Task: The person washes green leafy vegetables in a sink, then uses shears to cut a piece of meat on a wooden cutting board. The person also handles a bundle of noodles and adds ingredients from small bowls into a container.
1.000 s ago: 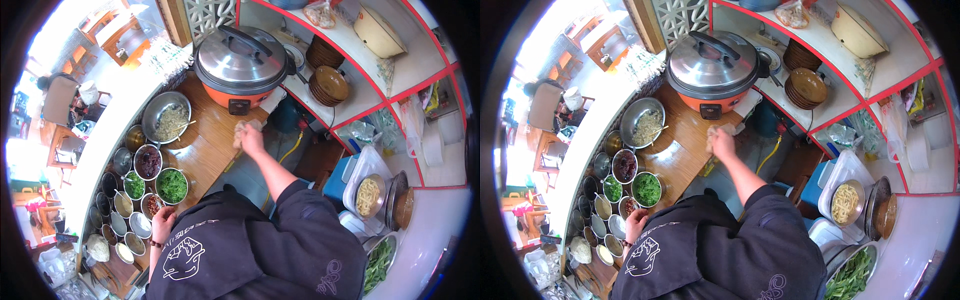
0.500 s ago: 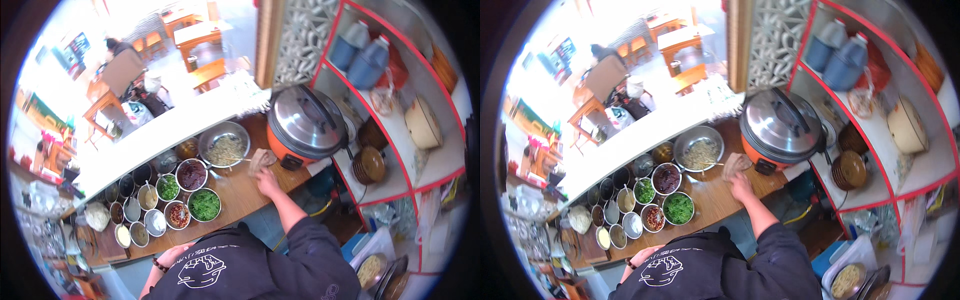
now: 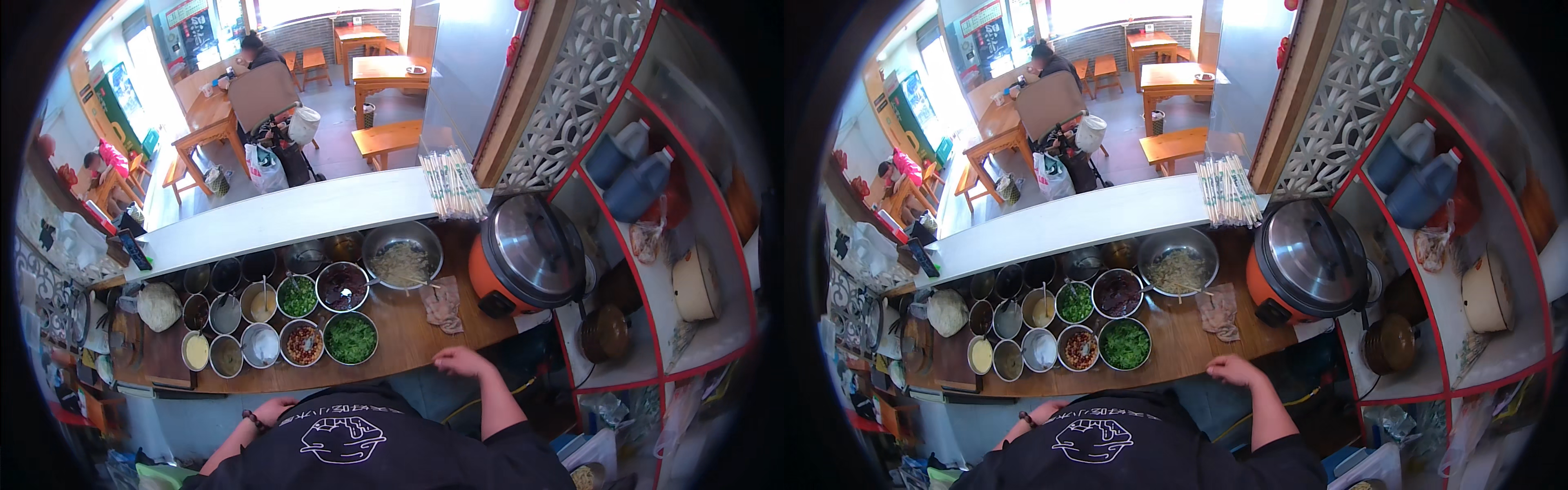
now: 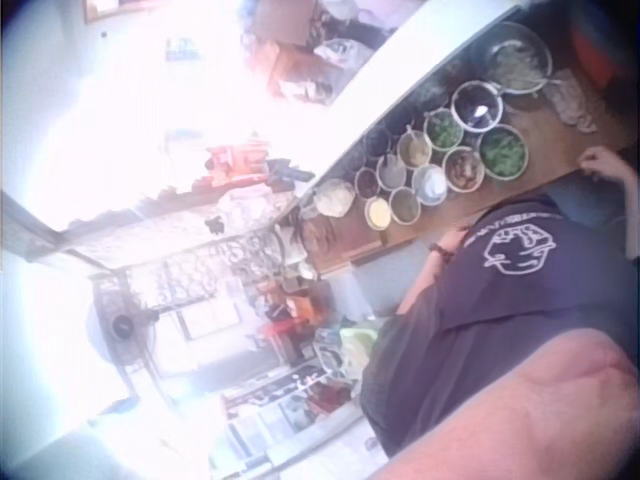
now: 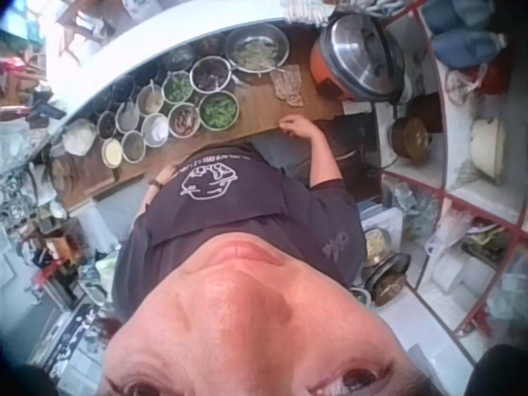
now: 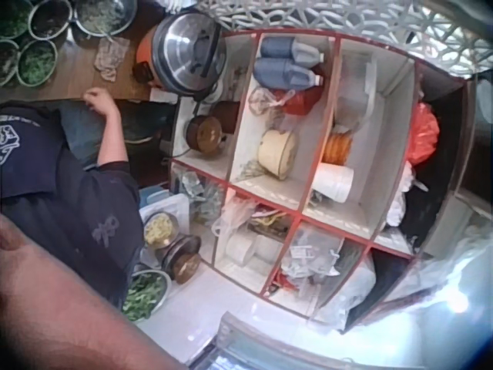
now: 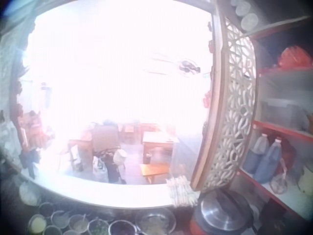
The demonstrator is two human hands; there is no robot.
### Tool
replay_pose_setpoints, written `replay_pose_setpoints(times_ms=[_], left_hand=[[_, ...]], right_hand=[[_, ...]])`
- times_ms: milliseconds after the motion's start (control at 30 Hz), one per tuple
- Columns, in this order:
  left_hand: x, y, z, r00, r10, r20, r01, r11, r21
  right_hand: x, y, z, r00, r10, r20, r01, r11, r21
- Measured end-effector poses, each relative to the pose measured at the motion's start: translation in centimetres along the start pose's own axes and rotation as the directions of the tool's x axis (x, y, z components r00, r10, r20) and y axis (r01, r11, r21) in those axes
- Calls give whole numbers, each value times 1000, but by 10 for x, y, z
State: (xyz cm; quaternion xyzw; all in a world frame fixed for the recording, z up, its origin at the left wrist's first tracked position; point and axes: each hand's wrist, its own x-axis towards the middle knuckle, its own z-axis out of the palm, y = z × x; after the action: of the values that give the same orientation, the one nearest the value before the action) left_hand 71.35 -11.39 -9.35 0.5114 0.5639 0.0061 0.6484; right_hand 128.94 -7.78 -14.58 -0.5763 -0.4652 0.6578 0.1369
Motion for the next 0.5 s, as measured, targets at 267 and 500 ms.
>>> replay_pose_setpoints(times_ms=[267,500], left_hand=[[-1,-117,27,988,-45,-150,86,956,280],[-29,-150,11,977,-191,-96,209,948,239]], right_hand=[[9,186,145,981,23,193,83,846,-527],[9,158,162,936,348,47,-316,892,-322]])
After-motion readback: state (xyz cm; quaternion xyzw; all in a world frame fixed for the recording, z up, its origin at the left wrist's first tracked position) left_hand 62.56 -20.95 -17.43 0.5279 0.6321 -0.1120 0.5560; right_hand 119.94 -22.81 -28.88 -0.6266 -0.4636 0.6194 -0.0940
